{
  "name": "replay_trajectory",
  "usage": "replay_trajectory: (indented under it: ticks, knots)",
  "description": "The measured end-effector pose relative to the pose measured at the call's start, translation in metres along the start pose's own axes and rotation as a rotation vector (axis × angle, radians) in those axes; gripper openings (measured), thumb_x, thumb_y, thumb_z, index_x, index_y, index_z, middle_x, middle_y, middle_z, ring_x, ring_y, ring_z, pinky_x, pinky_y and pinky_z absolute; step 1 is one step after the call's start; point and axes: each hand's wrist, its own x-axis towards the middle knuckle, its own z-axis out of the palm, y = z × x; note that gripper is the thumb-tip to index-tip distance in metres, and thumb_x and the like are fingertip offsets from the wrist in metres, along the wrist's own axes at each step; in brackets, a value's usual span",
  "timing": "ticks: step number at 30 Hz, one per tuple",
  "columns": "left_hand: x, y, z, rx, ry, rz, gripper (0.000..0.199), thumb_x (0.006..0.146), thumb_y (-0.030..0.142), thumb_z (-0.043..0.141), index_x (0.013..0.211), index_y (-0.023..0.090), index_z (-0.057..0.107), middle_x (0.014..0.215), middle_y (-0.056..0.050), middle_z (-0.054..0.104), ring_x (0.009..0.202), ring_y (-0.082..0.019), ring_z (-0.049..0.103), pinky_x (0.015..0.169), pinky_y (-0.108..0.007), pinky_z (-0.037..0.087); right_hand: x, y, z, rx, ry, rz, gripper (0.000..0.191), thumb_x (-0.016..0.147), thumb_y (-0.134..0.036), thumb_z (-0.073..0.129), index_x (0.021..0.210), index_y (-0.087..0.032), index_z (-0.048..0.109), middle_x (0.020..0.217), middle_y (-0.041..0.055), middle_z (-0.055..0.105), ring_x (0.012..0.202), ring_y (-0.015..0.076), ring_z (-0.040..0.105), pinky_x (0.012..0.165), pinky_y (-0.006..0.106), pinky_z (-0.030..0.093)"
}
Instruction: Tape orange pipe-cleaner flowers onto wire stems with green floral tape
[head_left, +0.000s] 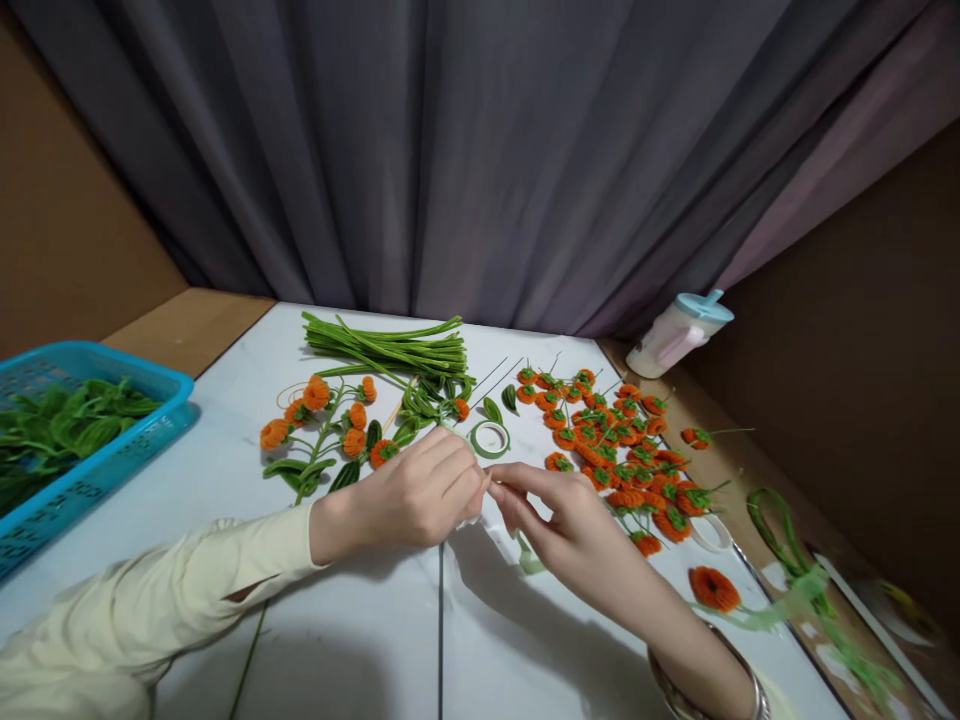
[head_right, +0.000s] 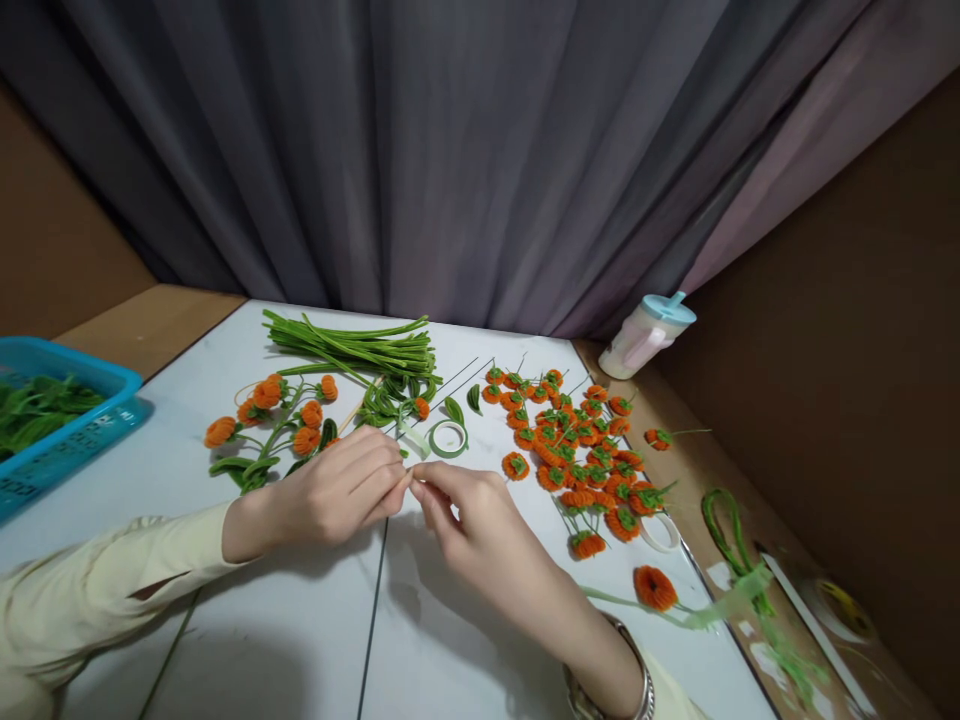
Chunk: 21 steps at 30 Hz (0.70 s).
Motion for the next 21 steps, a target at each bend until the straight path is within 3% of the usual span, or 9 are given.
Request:
replay_trajectory:
  ticks: [4, 9, 12, 15, 21]
  knots:
    - [0.002, -0.001, -0.003, -0.077, -0.018, -0.01, 0.021, 0.085, 0.006, 0.047, 0.065, 0.014, 0.051, 0.058, -0.006, 0.055, 0.061, -0.018, 0.051, 0.057, -0.033, 0.043, 0.0, 0.001, -0.004, 0.041, -0.023, 0.033, 0.023, 0.093, -0.021, 0.043, 0.084, -0.016, 0.064, 0.065, 0.0006, 0.059, 0.055, 0.0122, 0.048, 0.055, 0.022, 0.037]
    - [0.007, 0.003, -0.009, -0.493, -0.056, -0.352, 0.025, 0.092, 0.012, 0.039, 0.07, 0.015, 0.051, 0.063, -0.003, 0.056, 0.061, -0.013, 0.05, 0.062, -0.026, 0.045, 0.001, 0.002, -0.012, 0.146, -0.107, 0.098, 0.02, 0.093, -0.026, 0.046, 0.091, -0.017, 0.063, 0.058, -0.003, 0.053, 0.052, 0.0112, 0.046, 0.052, 0.022, 0.036]
    - [0.009, 0.003, -0.012, -0.655, -0.137, -0.5, 0.026, 0.093, 0.017, 0.039, 0.071, 0.016, 0.052, 0.064, 0.0, 0.055, 0.06, -0.011, 0.051, 0.058, -0.023, 0.043, 0.001, 0.005, -0.015, 0.21, -0.15, 0.152, 0.019, 0.093, -0.03, 0.047, 0.088, -0.017, 0.061, 0.059, -0.0035, 0.053, 0.052, 0.0101, 0.045, 0.05, 0.021, 0.036]
    - [0.011, 0.002, -0.015, -0.736, -0.237, -0.622, 0.031, 0.094, 0.021, 0.036, 0.069, 0.016, 0.052, 0.065, 0.0, 0.056, 0.06, -0.011, 0.052, 0.058, -0.022, 0.043, 0.001, 0.008, -0.015, 0.265, -0.157, 0.181, 0.02, 0.093, -0.032, 0.048, 0.088, -0.017, 0.06, 0.06, -0.0032, 0.053, 0.055, 0.0104, 0.047, 0.052, 0.021, 0.037]
    - [0.017, 0.001, -0.019, -0.865, -0.318, -0.751, 0.034, 0.094, 0.031, 0.038, 0.067, 0.016, 0.052, 0.062, 0.002, 0.052, 0.059, -0.01, 0.05, 0.057, -0.021, 0.04, 0.001, 0.007, -0.016, 0.312, -0.17, 0.193, 0.021, 0.093, -0.033, 0.049, 0.086, -0.016, 0.06, 0.061, -0.0034, 0.052, 0.055, 0.0096, 0.045, 0.051, 0.021, 0.035]
